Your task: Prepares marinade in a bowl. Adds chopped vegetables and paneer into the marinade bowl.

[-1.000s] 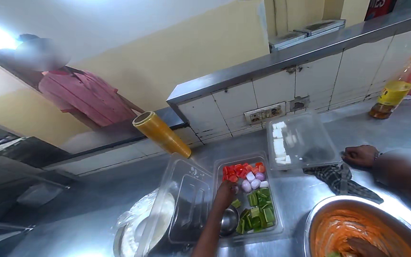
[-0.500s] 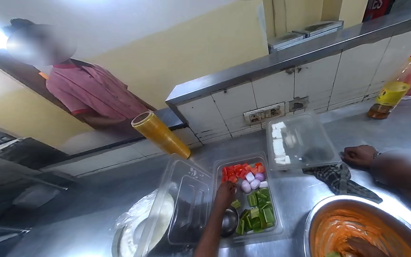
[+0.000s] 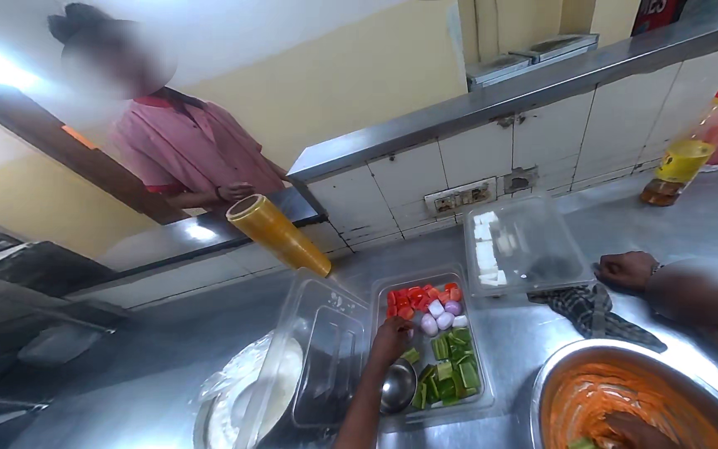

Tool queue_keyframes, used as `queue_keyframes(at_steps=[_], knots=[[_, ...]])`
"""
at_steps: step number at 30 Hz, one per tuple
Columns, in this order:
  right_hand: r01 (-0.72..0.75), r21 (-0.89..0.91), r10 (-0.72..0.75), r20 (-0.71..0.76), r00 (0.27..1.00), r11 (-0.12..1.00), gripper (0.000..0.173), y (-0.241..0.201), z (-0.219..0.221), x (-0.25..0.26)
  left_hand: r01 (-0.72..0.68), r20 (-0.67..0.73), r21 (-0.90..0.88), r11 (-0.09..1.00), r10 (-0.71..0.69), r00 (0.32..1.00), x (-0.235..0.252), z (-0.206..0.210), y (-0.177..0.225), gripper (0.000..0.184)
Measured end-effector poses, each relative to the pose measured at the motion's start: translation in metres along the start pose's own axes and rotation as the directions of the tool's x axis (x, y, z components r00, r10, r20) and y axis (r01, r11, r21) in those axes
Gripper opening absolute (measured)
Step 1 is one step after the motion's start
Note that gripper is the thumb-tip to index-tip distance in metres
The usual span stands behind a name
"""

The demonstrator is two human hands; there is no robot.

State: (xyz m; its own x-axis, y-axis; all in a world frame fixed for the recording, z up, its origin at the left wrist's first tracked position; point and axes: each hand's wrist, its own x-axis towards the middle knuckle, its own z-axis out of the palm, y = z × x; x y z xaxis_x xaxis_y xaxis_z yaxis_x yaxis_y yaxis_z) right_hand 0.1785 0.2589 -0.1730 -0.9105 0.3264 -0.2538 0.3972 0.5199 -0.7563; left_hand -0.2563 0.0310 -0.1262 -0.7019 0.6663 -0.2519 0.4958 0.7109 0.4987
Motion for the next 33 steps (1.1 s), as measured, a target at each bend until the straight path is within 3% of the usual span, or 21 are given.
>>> queue_keyframes(at_steps=[3, 8, 14, 21, 23, 25, 27, 30, 32, 33], knots=[[-0.014, 0.008, 0.014, 0.002, 1.000, 1.000, 0.025, -0.001, 0.000, 0.000, 0.027, 0.015, 0.045, 0.999, -0.028, 1.000, 0.000, -0.003, 0.009, 0.027], [-0.017, 0.019, 0.017, 0.007, 1.000, 1.000, 0.027, 0.001, 0.000, 0.000, 0.133, 0.027, 0.139, 0.981, -0.138, 0.990, 0.010, -0.001, 0.018, 0.046], [-0.010, 0.009, 0.010, 0.003, 1.000, 1.000, 0.027, 0.003, 0.001, 0.000, 0.113, -0.003, 0.154, 0.982, -0.113, 0.994, 0.007, 0.002, 0.020, 0.044], [-0.018, -0.001, 0.018, 0.014, 1.000, 1.000, 0.027, -0.001, 0.000, -0.001, 0.118, -0.243, 0.008, 0.993, -0.113, 0.964, -0.009, 0.009, 0.014, 0.037], [-0.008, -0.001, 0.008, -0.004, 1.000, 1.000, 0.025, 0.000, 0.001, -0.001, 0.016, -0.360, -0.059, 0.998, -0.036, 0.932, -0.024, 0.014, 0.027, 0.035], [-0.012, 0.005, 0.012, -0.004, 1.000, 1.000, 0.026, -0.002, 0.000, -0.002, -0.134, -0.375, -0.095, 0.986, 0.089, 0.923, -0.048, 0.022, 0.058, 0.035], [-0.028, 0.012, 0.028, 0.010, 1.000, 1.000, 0.027, -0.005, -0.002, -0.003, -0.285, -0.241, -0.129, 0.950, 0.249, 0.938, -0.080, 0.037, 0.099, 0.033], [-0.037, 0.009, 0.037, 0.021, 0.999, 0.999, 0.027, -0.005, -0.002, -0.002, -0.507, -0.087, -0.260, 0.822, 0.503, 0.860, -0.118, 0.069, 0.141, 0.026], [-0.039, 0.007, 0.039, 0.009, 0.999, 0.999, 0.027, -0.005, -0.001, -0.002, -0.543, -0.038, -0.333, 0.770, 0.565, 0.824, -0.123, 0.081, 0.148, 0.026], [-0.042, 0.004, 0.042, 0.008, 0.999, 0.999, 0.028, -0.005, -0.001, -0.003, -0.514, -0.045, -0.339, 0.788, 0.533, 0.845, -0.117, 0.081, 0.147, 0.027]])
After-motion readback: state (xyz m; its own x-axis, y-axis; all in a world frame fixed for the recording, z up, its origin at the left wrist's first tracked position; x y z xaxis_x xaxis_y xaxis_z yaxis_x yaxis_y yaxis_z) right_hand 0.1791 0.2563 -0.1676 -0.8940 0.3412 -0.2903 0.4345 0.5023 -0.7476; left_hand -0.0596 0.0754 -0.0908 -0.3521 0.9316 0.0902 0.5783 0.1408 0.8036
